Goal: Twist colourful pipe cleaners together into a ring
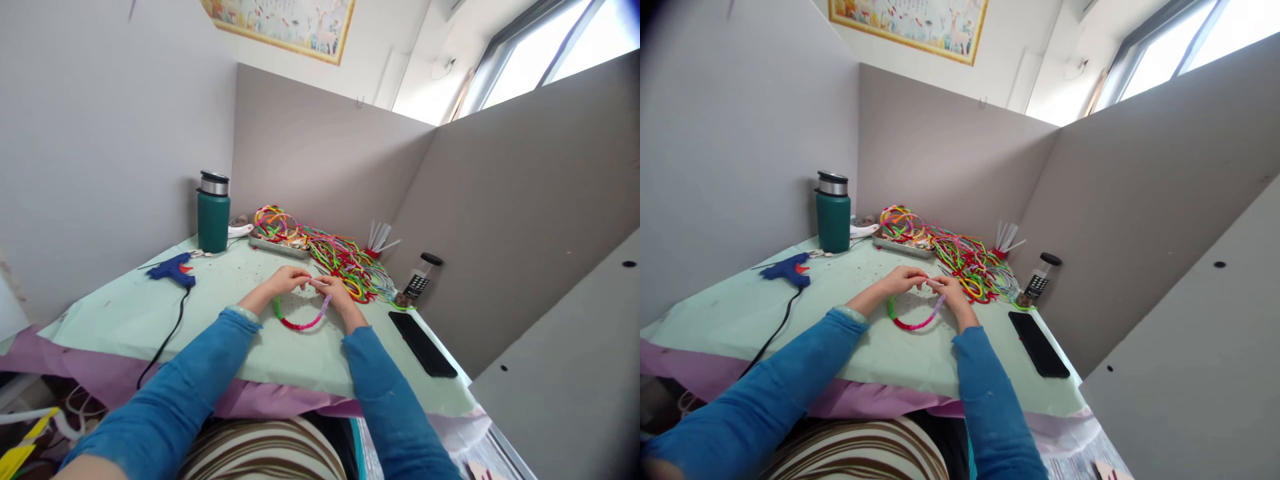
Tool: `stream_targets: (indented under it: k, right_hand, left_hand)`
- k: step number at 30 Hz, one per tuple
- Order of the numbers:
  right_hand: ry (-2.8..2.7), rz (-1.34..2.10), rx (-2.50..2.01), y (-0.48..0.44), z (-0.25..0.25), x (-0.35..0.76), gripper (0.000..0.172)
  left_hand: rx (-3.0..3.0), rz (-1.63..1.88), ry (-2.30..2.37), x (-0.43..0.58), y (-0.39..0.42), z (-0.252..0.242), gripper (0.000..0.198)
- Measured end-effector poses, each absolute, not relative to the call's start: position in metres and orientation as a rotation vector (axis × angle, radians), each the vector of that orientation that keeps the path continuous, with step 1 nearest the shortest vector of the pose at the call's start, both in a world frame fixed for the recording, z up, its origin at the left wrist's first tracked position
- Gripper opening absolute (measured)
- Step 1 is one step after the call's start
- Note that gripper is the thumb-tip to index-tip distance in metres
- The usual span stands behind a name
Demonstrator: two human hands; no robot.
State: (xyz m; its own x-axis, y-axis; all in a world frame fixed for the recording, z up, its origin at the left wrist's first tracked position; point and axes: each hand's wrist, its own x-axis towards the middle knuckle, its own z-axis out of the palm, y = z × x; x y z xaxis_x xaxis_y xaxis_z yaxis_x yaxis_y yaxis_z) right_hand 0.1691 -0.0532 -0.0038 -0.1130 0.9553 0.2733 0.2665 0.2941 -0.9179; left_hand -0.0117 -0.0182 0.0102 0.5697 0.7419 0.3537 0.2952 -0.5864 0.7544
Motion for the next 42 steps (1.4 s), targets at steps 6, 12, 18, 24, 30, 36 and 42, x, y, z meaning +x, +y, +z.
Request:
stream_targets:
  k: [6, 12, 18, 24, 30, 36, 42]
  right_hand:
    - [-1.573, 0.955, -1.161, -0.055, -0.002, 0.17, 0.036]
    - [-1.576, 0.972, -1.156, -0.055, -0.002, 0.171, 0.033]
    - [-1.621, 0.946, -1.165, -0.056, -0.003, 0.169, 0.033]
    - [-1.664, 0.889, -1.202, -0.059, 0.001, 0.169, 0.028]
    - [-1.739, 0.845, -1.213, -0.061, 0.003, 0.172, 0.024]
    - [-1.722, 0.67, -1.223, -0.055, -0.002, 0.169, 0.023]
    - [-1.765, 0.491, -1.17, -0.05, -0.008, 0.166, 0.022]
  left_hand:
    - [1.923, 0.862, 0.883, -0.012, -0.019, 0.013, 0.054]
    - [1.873, 0.855, 0.861, -0.014, -0.013, 0.011, 0.063]
    - [2.031, 0.846, 0.892, -0.013, -0.011, 0.007, 0.046]
    - [2.04, 0.806, 0.836, -0.016, -0.016, 0.009, 0.042]
    - [2.055, 0.652, 0.813, -0.019, -0.023, 0.013, 0.042]
    - [2.124, 0.65, 0.9, -0.015, -0.014, 0.003, 0.044]
    - [2.15, 0.682, 0.902, -0.013, -0.012, 0.0, 0.042]
